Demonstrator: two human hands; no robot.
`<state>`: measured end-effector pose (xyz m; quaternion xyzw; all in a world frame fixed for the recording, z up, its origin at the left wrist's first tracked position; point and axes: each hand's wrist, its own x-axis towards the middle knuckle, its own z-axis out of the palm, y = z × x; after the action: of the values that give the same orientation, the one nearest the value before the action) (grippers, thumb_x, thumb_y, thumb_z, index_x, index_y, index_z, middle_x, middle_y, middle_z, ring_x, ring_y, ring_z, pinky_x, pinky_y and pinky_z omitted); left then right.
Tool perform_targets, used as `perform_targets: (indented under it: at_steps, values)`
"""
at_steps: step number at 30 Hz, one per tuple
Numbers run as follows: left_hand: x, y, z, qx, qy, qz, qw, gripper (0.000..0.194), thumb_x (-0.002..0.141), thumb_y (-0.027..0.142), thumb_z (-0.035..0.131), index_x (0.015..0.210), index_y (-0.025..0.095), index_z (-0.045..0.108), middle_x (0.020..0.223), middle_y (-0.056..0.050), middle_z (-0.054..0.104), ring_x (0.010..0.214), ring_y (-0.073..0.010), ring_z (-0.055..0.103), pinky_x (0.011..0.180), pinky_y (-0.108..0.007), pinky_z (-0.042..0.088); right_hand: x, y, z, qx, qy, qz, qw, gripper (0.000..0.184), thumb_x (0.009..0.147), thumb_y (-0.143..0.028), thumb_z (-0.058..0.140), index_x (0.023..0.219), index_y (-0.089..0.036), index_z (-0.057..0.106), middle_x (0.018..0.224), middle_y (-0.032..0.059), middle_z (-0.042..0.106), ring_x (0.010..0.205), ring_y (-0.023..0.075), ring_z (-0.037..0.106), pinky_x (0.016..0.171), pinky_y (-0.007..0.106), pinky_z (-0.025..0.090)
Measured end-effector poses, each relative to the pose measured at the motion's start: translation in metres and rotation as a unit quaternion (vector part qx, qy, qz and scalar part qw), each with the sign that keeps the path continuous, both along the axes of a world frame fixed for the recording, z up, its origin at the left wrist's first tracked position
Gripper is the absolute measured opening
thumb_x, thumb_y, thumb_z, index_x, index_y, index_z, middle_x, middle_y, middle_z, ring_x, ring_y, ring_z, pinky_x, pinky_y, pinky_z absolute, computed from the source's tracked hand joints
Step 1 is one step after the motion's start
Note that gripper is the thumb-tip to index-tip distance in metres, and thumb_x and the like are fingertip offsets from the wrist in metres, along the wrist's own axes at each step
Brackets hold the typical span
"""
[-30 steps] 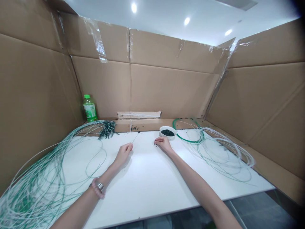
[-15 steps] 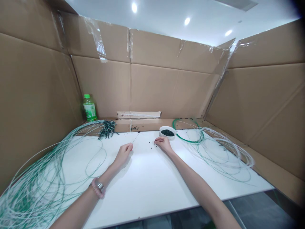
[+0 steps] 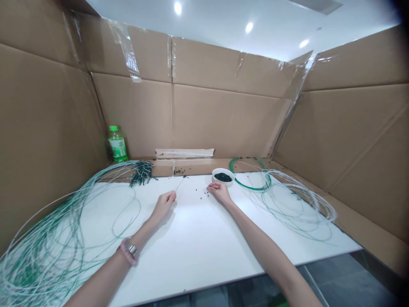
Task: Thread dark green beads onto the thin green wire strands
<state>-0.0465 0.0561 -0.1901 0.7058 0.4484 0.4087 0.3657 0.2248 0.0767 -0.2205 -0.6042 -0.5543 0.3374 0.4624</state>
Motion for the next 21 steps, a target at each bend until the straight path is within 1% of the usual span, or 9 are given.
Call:
perform_targets:
  at_steps: [10, 21]
  values:
    - [-0.0010, 0.0001, -0.0008, -0.003, 0.006, 0.001, 1.000, 0.037, 0.082, 0.046, 0.035, 0.058, 0.019, 0.031, 0.057, 0.003, 0.030, 0.060, -0.0119, 0.031, 0.059, -0.025, 0.024, -0.0036, -0.0002, 0.0018, -0.015, -0.026, 0.022, 0.999, 0.029, 0.089, -0.033, 0.055, 0.110, -0.013, 0.057, 0.107, 0.0066, 0.060, 0.091, 0.0167, 0.061, 0.078, 0.036, 0.053]
    - [0.0001, -0.0011, -0.0012, -0.008, 0.006, 0.002, 1.000, 0.036, 0.082, 0.046, 0.035, 0.059, 0.019, 0.029, 0.058, 0.004, 0.028, 0.060, -0.0118, 0.030, 0.059, -0.025, 0.023, -0.0038, -0.0015, 0.0023, -0.025, -0.013, 0.024, 0.999, 0.029, 0.089, -0.033, 0.055, 0.111, -0.014, 0.057, 0.108, 0.0069, 0.060, 0.091, 0.0166, 0.061, 0.078, 0.036, 0.053]
